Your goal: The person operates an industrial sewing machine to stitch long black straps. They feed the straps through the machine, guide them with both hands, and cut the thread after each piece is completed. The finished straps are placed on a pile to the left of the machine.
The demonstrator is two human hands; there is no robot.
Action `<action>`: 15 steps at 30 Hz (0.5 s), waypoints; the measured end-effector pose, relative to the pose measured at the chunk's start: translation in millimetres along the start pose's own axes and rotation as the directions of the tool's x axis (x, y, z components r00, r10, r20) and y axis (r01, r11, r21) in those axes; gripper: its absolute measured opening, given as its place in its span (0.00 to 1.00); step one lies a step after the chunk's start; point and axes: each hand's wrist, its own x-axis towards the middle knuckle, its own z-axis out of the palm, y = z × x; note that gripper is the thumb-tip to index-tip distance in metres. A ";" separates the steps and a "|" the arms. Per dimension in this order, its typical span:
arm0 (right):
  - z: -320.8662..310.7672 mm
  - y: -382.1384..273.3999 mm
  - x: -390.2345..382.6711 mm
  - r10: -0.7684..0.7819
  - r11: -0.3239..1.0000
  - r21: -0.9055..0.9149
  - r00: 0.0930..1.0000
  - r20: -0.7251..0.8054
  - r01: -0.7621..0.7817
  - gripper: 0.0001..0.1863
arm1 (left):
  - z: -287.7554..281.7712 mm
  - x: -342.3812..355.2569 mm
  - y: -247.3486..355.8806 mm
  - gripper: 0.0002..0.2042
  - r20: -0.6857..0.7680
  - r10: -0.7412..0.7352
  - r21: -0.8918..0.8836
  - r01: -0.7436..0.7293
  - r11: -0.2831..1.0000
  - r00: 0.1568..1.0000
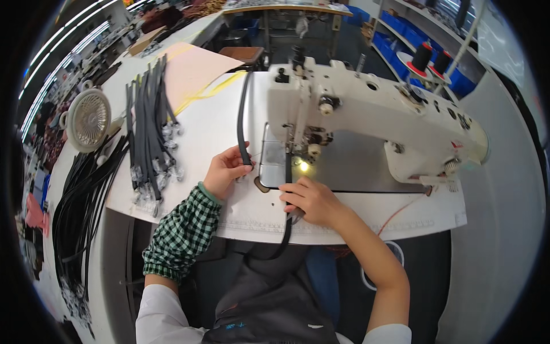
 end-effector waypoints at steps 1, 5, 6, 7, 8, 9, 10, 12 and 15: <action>-1.9 -0.6 0.3 0.008 1.000 -0.003 1.000 0.010 -0.008 0.11 | 1.9 -1.9 5.3 0.25 -0.077 0.005 -0.056 -0.009 0.998 0.997; -4.6 -4.7 1.6 0.014 1.000 -0.013 1.000 0.014 -0.014 0.11 | -45.0 1.6 26.3 0.23 -0.257 0.116 -0.421 -0.219 0.880 0.960; -5.1 -4.7 1.9 0.015 1.000 -0.020 1.000 0.020 -0.014 0.11 | -65.5 3.3 38.0 0.22 -0.339 0.149 -0.436 -0.295 0.850 0.929; -4.9 -5.7 3.4 0.012 1.000 -0.020 1.000 0.027 -0.012 0.11 | -91.2 -0.8 56.7 0.21 -0.420 0.190 -0.370 -0.358 0.857 0.888; -5.7 -6.7 3.8 0.019 0.999 -0.028 0.999 0.035 -0.018 0.11 | -122.0 -5.0 71.7 0.20 -0.451 0.249 -0.327 -0.419 0.847 0.857; -6.3 -6.6 3.2 0.024 0.999 -0.028 0.999 0.042 -0.023 0.12 | -141.9 -14.4 92.5 0.15 -0.496 0.301 -0.348 -0.504 0.791 0.814; -5.8 -8.1 4.8 0.021 1.000 -0.020 0.999 0.046 -0.020 0.12 | -178.3 -31.3 110.8 0.12 -0.487 0.390 -0.331 -0.578 0.746 0.781; -7.3 -5.5 1.1 0.029 0.999 -0.035 0.999 0.041 -0.028 0.12 | -225.9 -64.4 153.7 0.13 -0.533 0.490 -0.251 -0.682 0.687 0.690; -10.5 -12.0 4.7 0.028 0.999 -0.026 0.999 0.043 -0.027 0.13 | -310.3 -168.6 207.9 0.13 -0.565 0.648 -0.122 -0.829 0.546 0.510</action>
